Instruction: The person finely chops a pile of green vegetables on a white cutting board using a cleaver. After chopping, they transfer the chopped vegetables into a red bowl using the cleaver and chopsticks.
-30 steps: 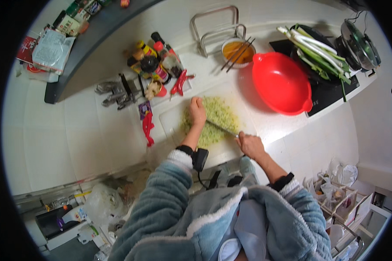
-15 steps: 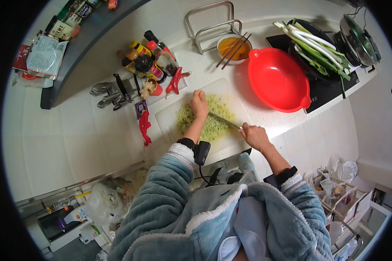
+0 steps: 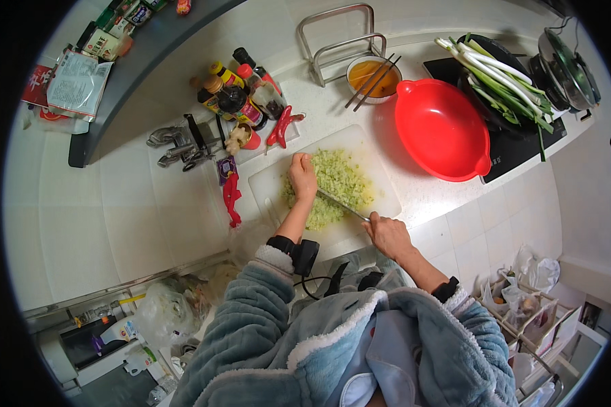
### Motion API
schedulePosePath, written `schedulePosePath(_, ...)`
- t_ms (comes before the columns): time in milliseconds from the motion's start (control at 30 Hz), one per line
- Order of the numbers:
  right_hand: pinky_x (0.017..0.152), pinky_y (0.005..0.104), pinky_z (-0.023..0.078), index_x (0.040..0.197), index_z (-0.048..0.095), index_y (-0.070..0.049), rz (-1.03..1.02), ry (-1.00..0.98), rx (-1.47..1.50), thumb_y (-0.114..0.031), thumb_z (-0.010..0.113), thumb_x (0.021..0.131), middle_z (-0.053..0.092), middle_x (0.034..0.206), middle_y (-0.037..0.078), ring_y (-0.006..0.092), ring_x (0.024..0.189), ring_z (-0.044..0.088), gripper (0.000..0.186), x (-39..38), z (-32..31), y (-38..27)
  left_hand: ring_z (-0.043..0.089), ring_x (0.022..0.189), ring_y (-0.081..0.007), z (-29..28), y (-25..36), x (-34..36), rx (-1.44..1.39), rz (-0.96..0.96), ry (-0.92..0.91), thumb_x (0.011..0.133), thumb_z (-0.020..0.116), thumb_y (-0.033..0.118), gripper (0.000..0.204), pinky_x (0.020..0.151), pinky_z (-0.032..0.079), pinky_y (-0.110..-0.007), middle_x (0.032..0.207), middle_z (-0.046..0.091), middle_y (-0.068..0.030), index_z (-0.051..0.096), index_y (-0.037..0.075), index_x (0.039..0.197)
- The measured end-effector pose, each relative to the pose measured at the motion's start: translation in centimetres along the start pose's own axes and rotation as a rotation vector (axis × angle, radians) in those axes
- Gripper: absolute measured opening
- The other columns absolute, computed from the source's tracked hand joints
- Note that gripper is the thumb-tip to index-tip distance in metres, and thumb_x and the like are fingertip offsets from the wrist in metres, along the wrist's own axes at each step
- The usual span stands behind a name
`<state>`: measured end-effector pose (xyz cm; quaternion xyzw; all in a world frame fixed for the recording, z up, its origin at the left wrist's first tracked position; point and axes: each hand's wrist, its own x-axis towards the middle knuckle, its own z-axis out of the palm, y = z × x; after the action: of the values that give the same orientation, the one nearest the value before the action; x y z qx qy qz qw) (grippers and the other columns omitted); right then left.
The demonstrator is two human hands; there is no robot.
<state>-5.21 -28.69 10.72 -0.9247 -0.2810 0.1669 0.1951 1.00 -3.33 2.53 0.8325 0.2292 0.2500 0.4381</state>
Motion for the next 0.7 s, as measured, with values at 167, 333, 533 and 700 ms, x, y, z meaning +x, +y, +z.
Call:
schedulePosePath(167,0.055,0.0456,0.051,0.087,0.052,-0.004,0.01,-0.05,-0.026,-0.037,0.048,0.094,0.063,0.063,0.017,0.0366,0.059,0.063,0.034,0.4,-1.0,0.2,0.06,0.069,-0.0339,-0.6,0.3,-0.3,0.013,-0.056,-0.015,0.092,0.051,0.015,0.016,0.065,0.046,-0.041,0.074,0.062,-0.0179,0.059,0.002,0.088)
schedulePosePath(333,0.051,0.0452,0.05,0.087,0.052,-0.004,-0.042,0.026,-0.058,-0.038,0.049,0.094,0.063,0.062,0.016,0.0355,0.056,0.062,0.034,0.2,-2.8,1.1,0.042,0.06,-0.0075,-0.6,2.1,1.0,-0.18,-0.011,0.045,0.093,0.05,0.014,0.015,0.056,0.037,-0.026,0.065,0.048,0.0013,0.059,0.003,0.087)
schedulePosePath(533,0.051,0.0458,0.049,0.083,0.049,-0.004,0.147,0.121,0.03,-0.035,0.053,0.093,0.062,0.064,0.017,0.0362,0.056,0.062,0.032,-1.6,-1.2,-0.3,0.043,0.063,-0.0067,0.0,5.5,1.5,-0.331,-0.033,-0.263,0.095,0.048,0.013,0.014,0.058,0.037,-0.024,0.069,0.048,0.0015,0.058,0.002,0.095)
schedulePosePath(700,0.052,0.0465,0.049,0.083,0.048,-0.004,0.32,0.241,0.035,-0.034,0.053,0.093,0.064,0.07,0.018,0.0363,0.059,0.062,0.032,-3.1,-0.4,0.1,0.058,0.083,-0.011,0.4,5.6,0.2,-0.431,0.026,-0.291,0.096,0.049,0.01,0.012,0.076,0.047,-0.025,0.091,0.061,-0.0042,0.056,0.002,0.102)
